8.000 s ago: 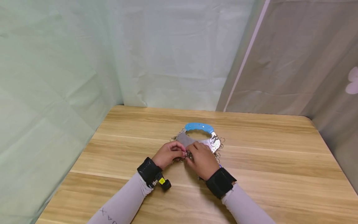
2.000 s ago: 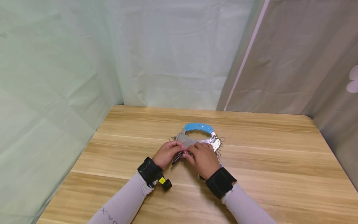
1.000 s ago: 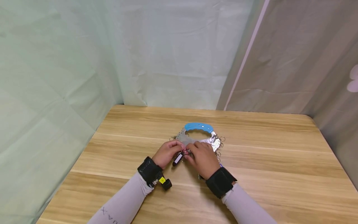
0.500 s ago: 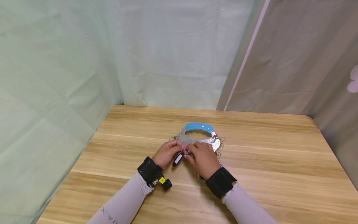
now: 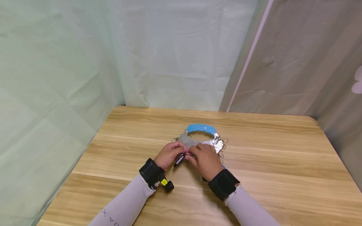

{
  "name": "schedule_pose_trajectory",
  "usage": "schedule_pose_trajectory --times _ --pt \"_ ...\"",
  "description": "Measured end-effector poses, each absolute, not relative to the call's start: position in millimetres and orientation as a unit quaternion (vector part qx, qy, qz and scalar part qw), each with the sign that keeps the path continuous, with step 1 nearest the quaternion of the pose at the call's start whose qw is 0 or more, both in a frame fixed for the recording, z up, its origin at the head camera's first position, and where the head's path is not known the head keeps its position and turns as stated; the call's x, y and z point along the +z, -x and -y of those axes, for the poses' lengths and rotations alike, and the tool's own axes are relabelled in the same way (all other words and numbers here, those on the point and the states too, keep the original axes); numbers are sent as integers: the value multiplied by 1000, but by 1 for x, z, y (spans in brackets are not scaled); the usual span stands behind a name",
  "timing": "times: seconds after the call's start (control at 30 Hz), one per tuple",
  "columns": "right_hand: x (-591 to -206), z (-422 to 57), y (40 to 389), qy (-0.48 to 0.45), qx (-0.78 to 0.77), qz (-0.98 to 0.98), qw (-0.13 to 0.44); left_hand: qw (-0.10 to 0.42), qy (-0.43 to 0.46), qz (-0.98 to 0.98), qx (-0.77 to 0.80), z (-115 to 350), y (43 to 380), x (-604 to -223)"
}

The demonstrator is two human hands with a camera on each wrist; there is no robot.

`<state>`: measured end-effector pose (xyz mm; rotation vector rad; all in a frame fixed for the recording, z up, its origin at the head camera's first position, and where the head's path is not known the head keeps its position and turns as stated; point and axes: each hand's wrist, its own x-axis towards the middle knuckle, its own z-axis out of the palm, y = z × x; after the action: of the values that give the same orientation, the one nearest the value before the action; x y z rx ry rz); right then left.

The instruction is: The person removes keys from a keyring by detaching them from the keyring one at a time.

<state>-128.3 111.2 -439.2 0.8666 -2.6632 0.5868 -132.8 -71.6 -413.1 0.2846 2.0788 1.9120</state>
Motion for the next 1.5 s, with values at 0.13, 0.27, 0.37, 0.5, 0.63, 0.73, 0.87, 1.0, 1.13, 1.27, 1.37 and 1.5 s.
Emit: schedule_pose_trajectory --times 0.13,0.27,0.37,0.5,0.63,0.73,0.87,1.0,1.13,1.27,1.37,1.5 --pt "-439 -111 128 -299 202 922 141 159 -100 -722 666 72 133 -413" --pt "-439 -111 128 -299 202 922 142 162 -98 -719 669 72 134 -414" --pt "-441 -111 128 -298 202 922 142 163 -97 -719 669 72 134 -413" --pt "-442 -112 129 -294 205 923 140 164 -95 -717 671 71 135 -415" --pt "-443 -111 129 -296 214 920 142 165 -90 -713 675 72 135 -416" --pt "-445 -111 128 -300 218 917 147 164 -88 -712 677 73 133 -417" --pt "-447 -110 127 -300 220 916 150 164 -86 -713 676 74 132 -418" --pt "-447 -110 126 -297 222 916 151 166 -90 -712 677 74 132 -419" --pt "-446 -111 125 -297 222 916 151 167 -90 -713 675 75 131 -419" --pt "-445 -112 124 -293 222 919 143 167 -89 -718 670 74 130 -419" --pt "-444 -113 125 -289 221 921 141 164 -91 -722 666 74 132 -420" --pt "-443 -113 125 -288 219 921 144 160 -91 -724 664 73 139 -433"
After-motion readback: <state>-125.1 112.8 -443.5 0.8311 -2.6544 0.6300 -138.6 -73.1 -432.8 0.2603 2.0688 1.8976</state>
